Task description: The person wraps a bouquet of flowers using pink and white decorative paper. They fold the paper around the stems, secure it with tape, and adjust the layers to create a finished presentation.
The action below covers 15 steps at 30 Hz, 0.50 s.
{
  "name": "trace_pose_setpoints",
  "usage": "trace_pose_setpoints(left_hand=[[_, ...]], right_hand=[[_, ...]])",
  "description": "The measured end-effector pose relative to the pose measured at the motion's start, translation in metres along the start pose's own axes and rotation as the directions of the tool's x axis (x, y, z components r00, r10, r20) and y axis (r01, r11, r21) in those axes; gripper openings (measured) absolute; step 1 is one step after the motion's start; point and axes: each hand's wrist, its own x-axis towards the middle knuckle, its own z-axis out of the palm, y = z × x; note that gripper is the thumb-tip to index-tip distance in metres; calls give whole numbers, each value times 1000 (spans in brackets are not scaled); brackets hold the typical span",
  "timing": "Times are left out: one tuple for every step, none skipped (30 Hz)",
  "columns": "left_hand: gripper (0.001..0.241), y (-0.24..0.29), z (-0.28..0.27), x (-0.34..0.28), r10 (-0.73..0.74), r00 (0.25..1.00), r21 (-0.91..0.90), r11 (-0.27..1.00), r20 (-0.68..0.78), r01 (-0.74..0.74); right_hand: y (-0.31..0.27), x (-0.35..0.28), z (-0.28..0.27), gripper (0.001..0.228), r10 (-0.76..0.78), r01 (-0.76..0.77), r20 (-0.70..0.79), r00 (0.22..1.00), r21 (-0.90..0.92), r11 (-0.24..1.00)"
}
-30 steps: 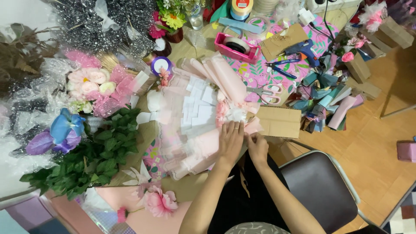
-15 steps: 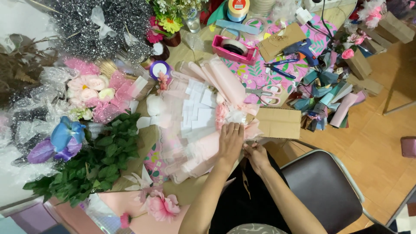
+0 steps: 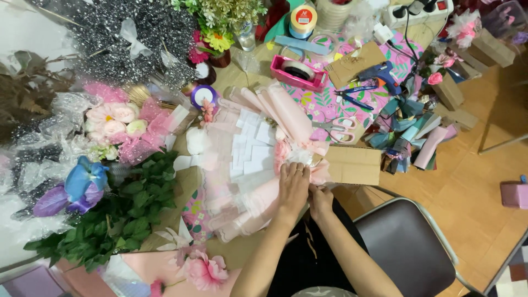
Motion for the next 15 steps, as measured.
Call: trace_pose_setpoints(left_hand=[[44,0,-2,-1,-6,1000,-1,1000,0,6],[43,1,-4,1,-9,1000,-4,1000,-3,9],[43,1,-1,0,-5,1000,-4,1000,-10,5],[43,-1,2,0,-6,1000,10,1000,-3,6],[43,-2,5,0,-7,1000,24,1000,4,7],[43,-3,4,1,-4,1000,26,1000,-5,4],[42,-5,4,2,1,1000,20,1000,-14,0],[41,-4,5,0,1,1000,12,1000,-19,-1],[41,-3,4,0,0,1000,11,1000,-23,0],[41,-3,2,0,0,1000,9,1000,-20,0],[40,-3,1,0,0,1000,7,1000,-18,0],[40,-2,-2,-2,1,1000,8,1000,-20,-1],[40,-1,-6,-3,1,999,67,998,-34,1],[40,0,-10,-5,-2,999,126,992,-50,8],[40,-1,-10,-1,-5,999,127,992,-53,12]], right_hand=[[-3,-4,4,32,30,-31,-28,999,-5,1000],[-9,-6,9,33,57,-57,-56,997,-8,998],[10,9,0,33,50,-50,-55,997,-6,999],[30,26,-7,33,58,-65,-82,995,-82,994],[48,43,-14,33,65,-82,-110,992,-158,984],[49,49,-17,33,58,-74,-106,993,-155,985],[50,56,-20,30,40,-72,-120,992,-274,959],[53,61,-26,28,24,-75,-134,991,-392,917],[32,41,-29,28,20,-71,-132,991,-394,916],[12,21,-31,24,10,-22,-29,1000,-468,883],[-8,2,-32,25,7,34,74,997,-534,845],[-22,-19,-36,25,5,36,75,997,-532,846],[-35,-39,-40,16,-145,232,186,972,-657,717],[-49,-58,-45,8,-266,414,318,910,-736,535],[-65,-68,-41,8,-267,418,322,908,-735,534]])
